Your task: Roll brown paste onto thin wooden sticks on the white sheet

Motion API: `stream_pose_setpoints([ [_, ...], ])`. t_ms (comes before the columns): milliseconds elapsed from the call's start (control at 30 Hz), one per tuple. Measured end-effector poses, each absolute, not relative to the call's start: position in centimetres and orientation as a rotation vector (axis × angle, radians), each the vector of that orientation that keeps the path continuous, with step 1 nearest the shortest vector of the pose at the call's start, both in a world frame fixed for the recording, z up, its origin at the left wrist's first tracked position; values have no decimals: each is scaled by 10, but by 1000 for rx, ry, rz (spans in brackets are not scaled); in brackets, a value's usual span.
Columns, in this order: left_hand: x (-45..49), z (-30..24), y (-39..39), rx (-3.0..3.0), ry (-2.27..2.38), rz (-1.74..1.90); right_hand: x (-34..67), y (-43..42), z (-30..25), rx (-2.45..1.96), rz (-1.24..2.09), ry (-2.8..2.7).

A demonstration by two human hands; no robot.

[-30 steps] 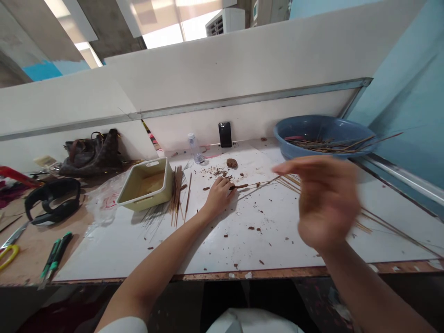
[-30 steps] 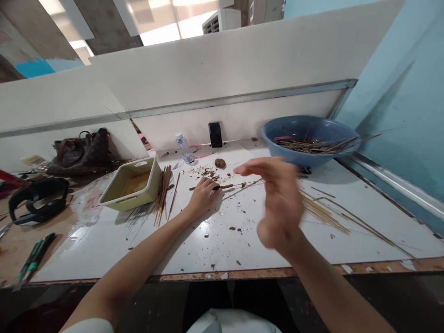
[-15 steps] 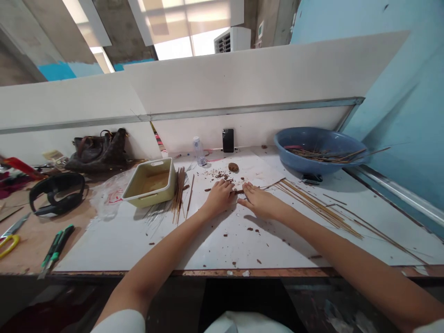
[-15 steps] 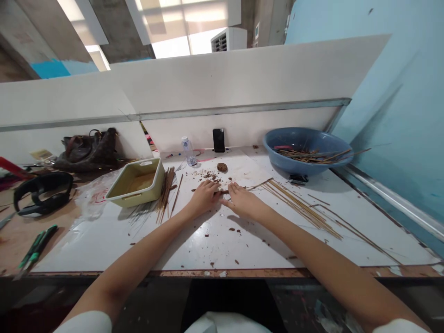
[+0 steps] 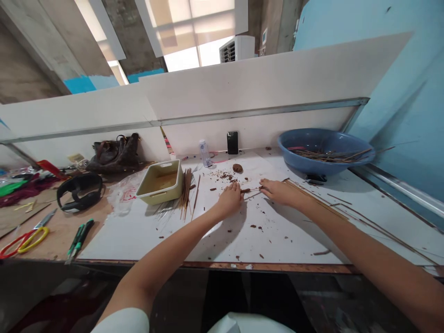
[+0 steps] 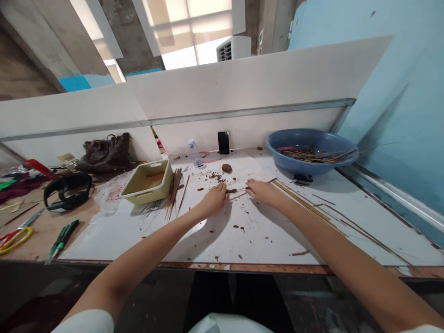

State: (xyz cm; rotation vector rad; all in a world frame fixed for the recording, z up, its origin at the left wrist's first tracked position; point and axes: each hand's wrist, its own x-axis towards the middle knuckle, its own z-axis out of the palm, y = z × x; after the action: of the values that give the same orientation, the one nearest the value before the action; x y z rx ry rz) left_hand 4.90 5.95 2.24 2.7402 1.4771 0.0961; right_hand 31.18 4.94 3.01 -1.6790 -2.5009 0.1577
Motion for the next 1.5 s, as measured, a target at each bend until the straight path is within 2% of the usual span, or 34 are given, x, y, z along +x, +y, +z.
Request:
stream_pose_setpoints([
  [233,38,-14,35,2816,1456,260,307,32,8,-1572,74,-2492],
  [533,27,3,44,2798,1420,534,310,41,15,-1492,24,-2506],
  [933,1,18,42,2746,1468,490,308,55,14,-1486,91,-2542],
  [1167,-19,22,38,2698,1446,524,308,54,24,-1376,300,-2610],
  [1367,-36,34,38,2631,1458,531,305,50,31,-1486,266,-2643],
  [1500,-47,45,33,2575,1483,525,298,43,31,-1407,190,-2696],
])
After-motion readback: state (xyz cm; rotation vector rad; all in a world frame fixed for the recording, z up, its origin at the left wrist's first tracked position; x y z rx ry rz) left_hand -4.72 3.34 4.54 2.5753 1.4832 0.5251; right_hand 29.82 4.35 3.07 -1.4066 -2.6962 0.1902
